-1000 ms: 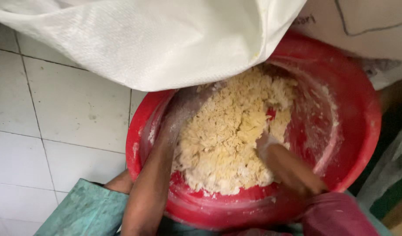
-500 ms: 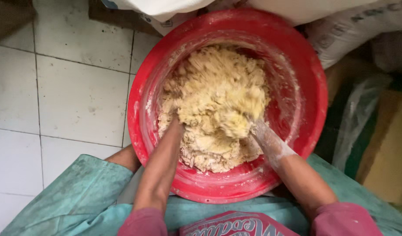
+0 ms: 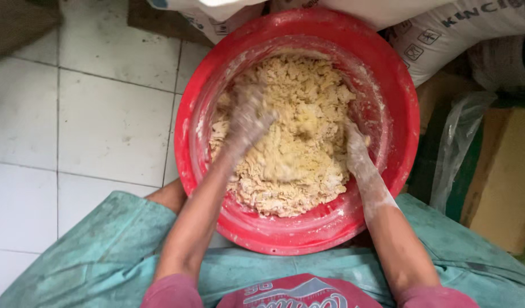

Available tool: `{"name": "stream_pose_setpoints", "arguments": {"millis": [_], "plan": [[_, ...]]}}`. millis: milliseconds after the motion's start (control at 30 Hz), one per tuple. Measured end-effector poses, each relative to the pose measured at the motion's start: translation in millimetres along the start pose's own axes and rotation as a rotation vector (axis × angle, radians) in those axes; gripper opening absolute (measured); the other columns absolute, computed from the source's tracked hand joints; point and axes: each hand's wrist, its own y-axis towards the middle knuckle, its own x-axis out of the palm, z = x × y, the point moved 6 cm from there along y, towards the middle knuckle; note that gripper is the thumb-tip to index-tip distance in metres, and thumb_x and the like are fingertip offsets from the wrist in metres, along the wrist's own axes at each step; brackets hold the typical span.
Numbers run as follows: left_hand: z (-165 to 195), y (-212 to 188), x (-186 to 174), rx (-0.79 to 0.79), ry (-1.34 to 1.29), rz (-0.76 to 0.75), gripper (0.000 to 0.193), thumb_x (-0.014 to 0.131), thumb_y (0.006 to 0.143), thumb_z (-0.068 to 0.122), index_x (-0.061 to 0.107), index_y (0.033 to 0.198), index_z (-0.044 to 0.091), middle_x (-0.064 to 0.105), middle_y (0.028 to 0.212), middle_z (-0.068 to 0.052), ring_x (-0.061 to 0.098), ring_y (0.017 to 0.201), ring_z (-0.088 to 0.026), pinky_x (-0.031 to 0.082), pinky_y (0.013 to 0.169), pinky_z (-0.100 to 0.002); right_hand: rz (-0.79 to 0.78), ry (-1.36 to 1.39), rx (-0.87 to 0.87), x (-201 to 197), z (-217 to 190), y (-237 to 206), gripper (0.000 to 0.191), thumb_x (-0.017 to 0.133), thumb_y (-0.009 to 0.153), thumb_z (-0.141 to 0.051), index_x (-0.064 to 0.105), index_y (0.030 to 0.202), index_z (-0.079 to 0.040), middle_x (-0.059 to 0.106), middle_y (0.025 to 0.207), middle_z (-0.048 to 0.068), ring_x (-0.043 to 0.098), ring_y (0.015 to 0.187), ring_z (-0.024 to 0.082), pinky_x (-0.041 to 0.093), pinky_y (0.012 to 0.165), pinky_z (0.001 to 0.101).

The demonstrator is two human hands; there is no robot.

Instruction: The person sits on the floor with a large red basin between their legs and mixes a large batch of dough by hand, kneading and folding the mixture. They periodically add flour from a nearby sack into the basin and continue working the dough with both hands.

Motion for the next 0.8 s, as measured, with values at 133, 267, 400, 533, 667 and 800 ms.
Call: {"name": "stream_pose_setpoints", "arguments": {"millis": [133,267,400,533,667,800], "plan": [[8,56,-30,-0.141,1.068,-0.032,0.065,0.053,0.102,0.048,0.043,0.154,0.010,0.041,0.158,-0.019,0.040,0.143,-0.033,0.030,0.119,-0.047,-0.097,-0.041,-0.083,3,5,71,0.030,0.068,0.104,-0.037,0.066,0.109,-0.008,0.061,0.087,0.002,0.057,0.073,0.016,0.048,0.062,0.0315],[-11,79,-39,-0.235,1.043,-0.116,0.061,0.048,0.105,0.047,0.047,0.150,0.007,0.045,0.158,-0.017,0.040,0.147,-0.033,0.028,0.122,-0.040,-0.423,0.138,0.281,25,41,120,0.032,0.063,0.101,-0.029,0.063,0.126,-0.008,0.069,0.104,0.005,0.063,0.089,0.020,0.052,0.074,0.0346],[-31,76,-48,-0.368,0.990,-0.118,0.055,0.052,0.101,0.042,0.055,0.142,0.006,0.054,0.148,-0.016,0.049,0.138,-0.030,0.036,0.116,-0.039,-0.555,0.127,0.329,59,73,127,0.033,0.063,0.100,-0.029,0.063,0.126,-0.008,0.069,0.106,0.005,0.064,0.091,0.020,0.052,0.077,0.0349],[-32,73,-67,-0.418,0.868,-0.045,0.051,0.057,0.096,0.038,0.058,0.136,0.005,0.060,0.139,-0.015,0.055,0.128,-0.029,0.042,0.109,-0.039,-0.722,0.018,0.252,130,80,99,0.034,0.064,0.099,-0.028,0.064,0.126,-0.007,0.068,0.108,0.005,0.064,0.094,0.020,0.053,0.079,0.0352],[-23,51,-94,-0.392,0.319,0.260,0.048,0.061,0.092,0.033,0.062,0.130,0.004,0.066,0.129,-0.014,0.061,0.118,-0.028,0.048,0.102,-0.039,-0.784,-0.099,0.135,159,80,70,0.034,0.064,0.099,-0.027,0.064,0.126,-0.007,0.068,0.111,0.005,0.064,0.096,0.020,0.053,0.081,0.0354],[-33,-3,-100,-0.445,-0.253,0.493,0.045,0.066,0.087,0.029,0.065,0.124,0.003,0.072,0.120,-0.013,0.068,0.108,-0.028,0.055,0.095,-0.039,-0.727,-0.110,0.026,114,83,50,0.035,0.064,0.098,-0.026,0.064,0.126,-0.007,0.068,0.113,0.005,0.065,0.099,0.020,0.054,0.084,0.0357]]}}
